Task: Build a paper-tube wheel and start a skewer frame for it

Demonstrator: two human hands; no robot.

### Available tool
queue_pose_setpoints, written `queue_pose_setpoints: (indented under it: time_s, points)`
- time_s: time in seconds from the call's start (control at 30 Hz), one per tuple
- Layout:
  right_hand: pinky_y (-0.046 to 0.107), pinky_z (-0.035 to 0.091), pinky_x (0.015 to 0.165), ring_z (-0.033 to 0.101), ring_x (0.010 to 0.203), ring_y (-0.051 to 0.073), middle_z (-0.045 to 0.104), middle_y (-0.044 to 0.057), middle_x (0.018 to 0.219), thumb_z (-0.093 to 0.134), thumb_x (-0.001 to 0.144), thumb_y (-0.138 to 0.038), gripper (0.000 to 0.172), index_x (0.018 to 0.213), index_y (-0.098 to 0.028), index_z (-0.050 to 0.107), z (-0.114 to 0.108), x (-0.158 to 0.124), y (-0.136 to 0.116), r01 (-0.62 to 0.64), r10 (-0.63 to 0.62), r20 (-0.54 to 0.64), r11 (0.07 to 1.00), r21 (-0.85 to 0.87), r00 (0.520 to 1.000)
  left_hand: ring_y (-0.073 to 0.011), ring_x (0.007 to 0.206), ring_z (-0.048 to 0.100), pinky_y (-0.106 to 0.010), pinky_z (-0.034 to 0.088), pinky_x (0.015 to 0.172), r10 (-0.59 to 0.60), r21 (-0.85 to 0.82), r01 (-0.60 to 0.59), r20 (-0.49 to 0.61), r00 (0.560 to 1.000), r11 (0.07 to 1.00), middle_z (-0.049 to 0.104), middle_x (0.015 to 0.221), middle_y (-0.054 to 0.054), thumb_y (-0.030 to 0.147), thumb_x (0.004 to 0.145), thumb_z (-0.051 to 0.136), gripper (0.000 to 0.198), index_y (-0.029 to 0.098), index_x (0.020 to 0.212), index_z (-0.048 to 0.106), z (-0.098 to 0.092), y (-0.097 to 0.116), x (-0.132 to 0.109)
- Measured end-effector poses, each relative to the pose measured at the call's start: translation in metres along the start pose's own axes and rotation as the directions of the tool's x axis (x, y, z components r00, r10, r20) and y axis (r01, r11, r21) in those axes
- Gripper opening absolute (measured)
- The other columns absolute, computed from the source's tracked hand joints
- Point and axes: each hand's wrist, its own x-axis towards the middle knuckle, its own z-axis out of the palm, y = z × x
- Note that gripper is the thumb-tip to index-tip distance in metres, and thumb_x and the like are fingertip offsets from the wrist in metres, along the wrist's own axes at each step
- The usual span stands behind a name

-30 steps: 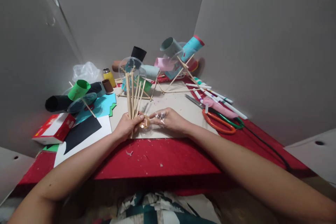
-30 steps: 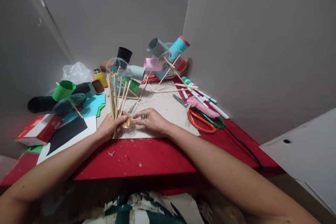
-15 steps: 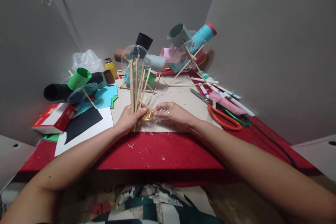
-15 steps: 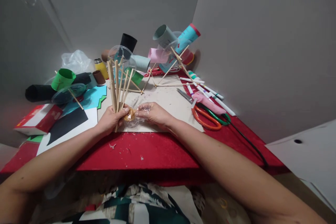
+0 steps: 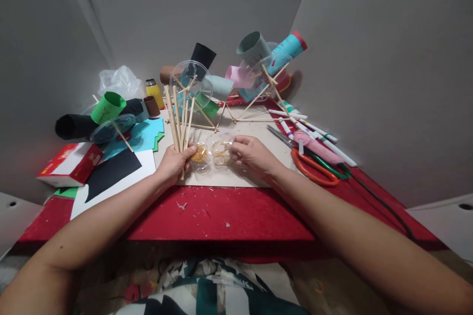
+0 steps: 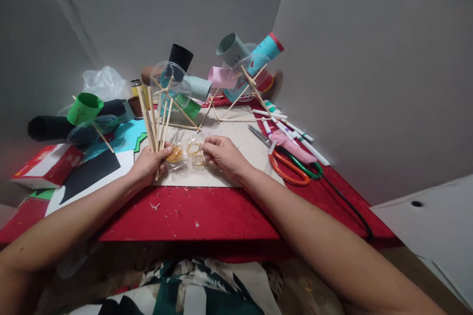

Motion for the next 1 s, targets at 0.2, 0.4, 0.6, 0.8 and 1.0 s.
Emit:
queue_pose_setpoints:
  time_s: [0.2, 0.4, 0.6, 0.8, 1.0]
  points:
    - [0.018, 0.026, 0.038, 0.041, 0.042, 0.006, 0.048, -0.006, 0.052, 0.065, 0.062, -0.028, 0.017, 0.067, -0.019, 0.051, -0.01, 0.002, -0.013, 0.054, -0.056, -0.056, 0.998, -0.024, 0.997, -0.0022, 0.03, 0.035, -0.018, 0.021, 0.031, -0.003, -0.069, 0.001, -0.031, 1.0, 0.998, 0.05, 0.051, 0.007, 0.022, 0.077, 0.067, 0.011, 0.017, 0.079, 0.058, -0.006, 0.002, 0.007]
    - [0.019, 0.029, 0.039, 0.043, 0.044, 0.007, 0.052, -0.003, 0.053, 0.066, 0.062, -0.03, 0.017, 0.065, -0.017, 0.054, -0.024, 0.006, -0.02, 0.043, -0.047, -0.036, 0.993, -0.112, 0.998, -0.0028, 0.03, 0.034, -0.018, 0.02, 0.03, 0.045, -0.043, -0.046, -0.004, 0.999, 0.998, 0.048, 0.048, 0.008, 0.025, 0.077, 0.067, 0.014, 0.016, 0.08, 0.058, -0.006, 0.003, 0.005]
    - [0.022, 0.03, 0.04, 0.044, 0.041, 0.008, 0.053, -0.001, 0.05, 0.061, 0.07, -0.029, 0.015, 0.062, -0.016, 0.06, -0.032, 0.01, -0.015, -0.003, 0.031, 0.07, 0.932, -0.363, 0.997, -0.0029, 0.029, 0.033, -0.018, 0.022, 0.029, 0.102, -0.017, -0.102, -0.026, 0.994, 0.995, 0.045, 0.047, 0.009, 0.025, 0.077, 0.067, 0.014, 0.015, 0.08, 0.057, -0.003, 0.01, 0.0]
    - [0.022, 0.032, 0.042, 0.044, 0.041, 0.008, 0.054, -0.002, 0.05, 0.062, 0.078, -0.031, 0.019, 0.067, -0.016, 0.062, -0.031, 0.01, -0.017, 0.099, -0.17, -0.108, 0.872, -0.479, 0.979, -0.0025, 0.03, 0.033, -0.018, 0.022, 0.031, 0.133, -0.011, -0.134, -0.036, 0.99, 0.991, 0.045, 0.048, 0.008, 0.025, 0.077, 0.067, 0.014, 0.014, 0.08, 0.058, -0.003, 0.011, -0.001]
    - [0.02, 0.034, 0.037, 0.049, 0.039, 0.008, 0.061, 0.002, 0.055, 0.063, 0.072, -0.069, 0.054, 0.077, -0.015, 0.062, -0.024, 0.002, -0.021, 0.018, -0.01, 0.041, 0.983, -0.181, 0.999, -0.003, 0.031, 0.034, -0.018, 0.023, 0.032, 0.127, 0.005, -0.127, -0.007, 0.992, 0.992, 0.047, 0.048, 0.008, 0.027, 0.077, 0.068, 0.016, 0.015, 0.081, 0.058, -0.002, 0.006, -0.004]
